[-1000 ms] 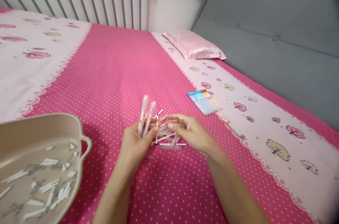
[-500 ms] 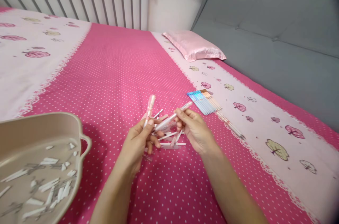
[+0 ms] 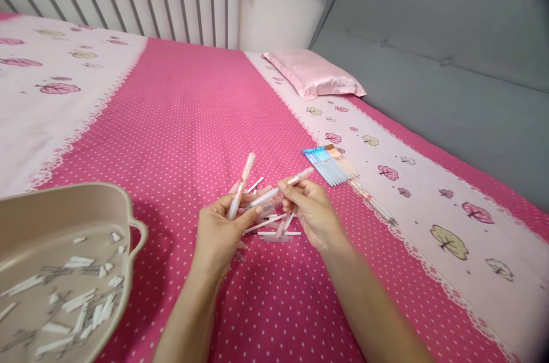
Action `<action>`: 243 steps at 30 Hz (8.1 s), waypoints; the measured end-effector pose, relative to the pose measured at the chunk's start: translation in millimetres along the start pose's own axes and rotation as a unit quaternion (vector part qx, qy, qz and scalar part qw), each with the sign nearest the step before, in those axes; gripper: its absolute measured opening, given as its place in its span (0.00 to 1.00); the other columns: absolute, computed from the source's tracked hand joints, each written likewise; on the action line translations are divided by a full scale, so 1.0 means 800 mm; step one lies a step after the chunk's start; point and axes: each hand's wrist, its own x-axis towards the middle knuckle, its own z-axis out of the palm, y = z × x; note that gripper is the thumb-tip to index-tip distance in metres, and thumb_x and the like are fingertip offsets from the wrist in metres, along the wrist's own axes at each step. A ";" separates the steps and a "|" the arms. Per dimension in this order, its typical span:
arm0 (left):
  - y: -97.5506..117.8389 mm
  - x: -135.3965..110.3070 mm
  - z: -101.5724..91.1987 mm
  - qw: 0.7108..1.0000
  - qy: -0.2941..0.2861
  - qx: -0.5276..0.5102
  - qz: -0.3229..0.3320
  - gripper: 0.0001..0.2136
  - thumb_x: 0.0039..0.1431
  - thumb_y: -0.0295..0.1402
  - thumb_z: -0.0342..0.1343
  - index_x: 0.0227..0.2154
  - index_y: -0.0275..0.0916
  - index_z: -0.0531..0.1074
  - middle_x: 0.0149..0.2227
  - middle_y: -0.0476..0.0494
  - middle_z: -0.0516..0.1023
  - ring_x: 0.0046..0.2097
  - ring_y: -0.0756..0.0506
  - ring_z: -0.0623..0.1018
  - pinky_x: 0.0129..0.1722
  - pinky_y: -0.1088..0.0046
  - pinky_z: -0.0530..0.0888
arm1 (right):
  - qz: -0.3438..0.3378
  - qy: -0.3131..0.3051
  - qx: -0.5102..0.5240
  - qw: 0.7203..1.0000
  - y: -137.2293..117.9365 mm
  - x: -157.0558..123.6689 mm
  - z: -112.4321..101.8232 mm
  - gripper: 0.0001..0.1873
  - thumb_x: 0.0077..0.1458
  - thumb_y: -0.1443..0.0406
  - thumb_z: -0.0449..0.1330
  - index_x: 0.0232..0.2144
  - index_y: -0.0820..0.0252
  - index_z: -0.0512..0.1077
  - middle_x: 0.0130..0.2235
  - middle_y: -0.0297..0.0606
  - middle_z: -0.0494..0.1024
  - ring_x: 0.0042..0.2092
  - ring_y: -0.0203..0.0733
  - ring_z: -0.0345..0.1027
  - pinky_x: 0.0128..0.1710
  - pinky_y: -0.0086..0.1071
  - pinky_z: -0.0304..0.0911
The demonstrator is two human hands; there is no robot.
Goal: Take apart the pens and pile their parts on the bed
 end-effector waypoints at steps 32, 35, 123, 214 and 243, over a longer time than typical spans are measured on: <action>-0.004 0.002 -0.007 0.995 -0.015 -0.082 0.062 0.15 0.52 0.41 0.55 0.39 0.37 0.72 0.22 0.52 0.71 0.24 0.55 0.68 0.23 0.84 0.66 | -0.026 -0.070 0.057 0.996 -0.006 0.010 -0.018 0.07 0.42 0.64 0.66 0.27 0.61 0.75 0.23 0.30 0.70 0.27 0.27 0.62 0.29 0.22 0.62; -0.006 0.002 -0.006 0.994 -0.021 -0.088 0.054 0.13 0.48 0.38 0.59 0.36 0.37 0.73 0.23 0.52 0.72 0.25 0.54 0.71 0.23 0.82 0.68 | -0.017 -0.059 0.062 0.996 -0.006 0.010 -0.018 0.08 0.42 0.64 0.66 0.27 0.62 0.75 0.23 0.30 0.70 0.26 0.27 0.63 0.28 0.22 0.63; -0.006 0.007 -0.007 0.998 0.051 -0.023 0.013 0.18 0.47 0.44 0.57 0.14 0.33 0.67 0.13 0.51 0.65 0.14 0.58 0.54 0.13 0.82 0.51 | -0.064 0.024 0.081 0.994 -0.020 0.009 -0.022 0.11 0.40 0.67 0.66 0.29 0.57 0.71 0.34 0.30 0.73 0.31 0.29 0.63 0.26 0.22 0.58; 0.008 -0.006 -0.012 0.980 0.023 0.159 0.115 0.16 0.51 0.45 0.53 0.25 0.35 0.71 0.17 0.50 0.70 0.17 0.51 0.69 0.16 0.77 0.66 | 0.007 -0.100 0.035 0.994 -0.005 -0.001 -0.003 0.11 0.44 0.62 0.65 0.29 0.63 0.70 0.24 0.29 0.68 0.24 0.26 0.61 0.24 0.21 0.58; -0.002 -0.002 -0.016 0.942 0.016 0.251 0.221 0.11 0.49 0.39 0.57 0.33 0.37 0.73 0.25 0.48 0.75 0.25 0.50 0.73 0.24 0.77 0.69 | -0.008 -0.085 0.026 0.996 -0.004 0.000 -0.002 0.13 0.42 0.60 0.65 0.28 0.61 0.69 0.24 0.29 0.67 0.22 0.26 0.57 0.21 0.22 0.54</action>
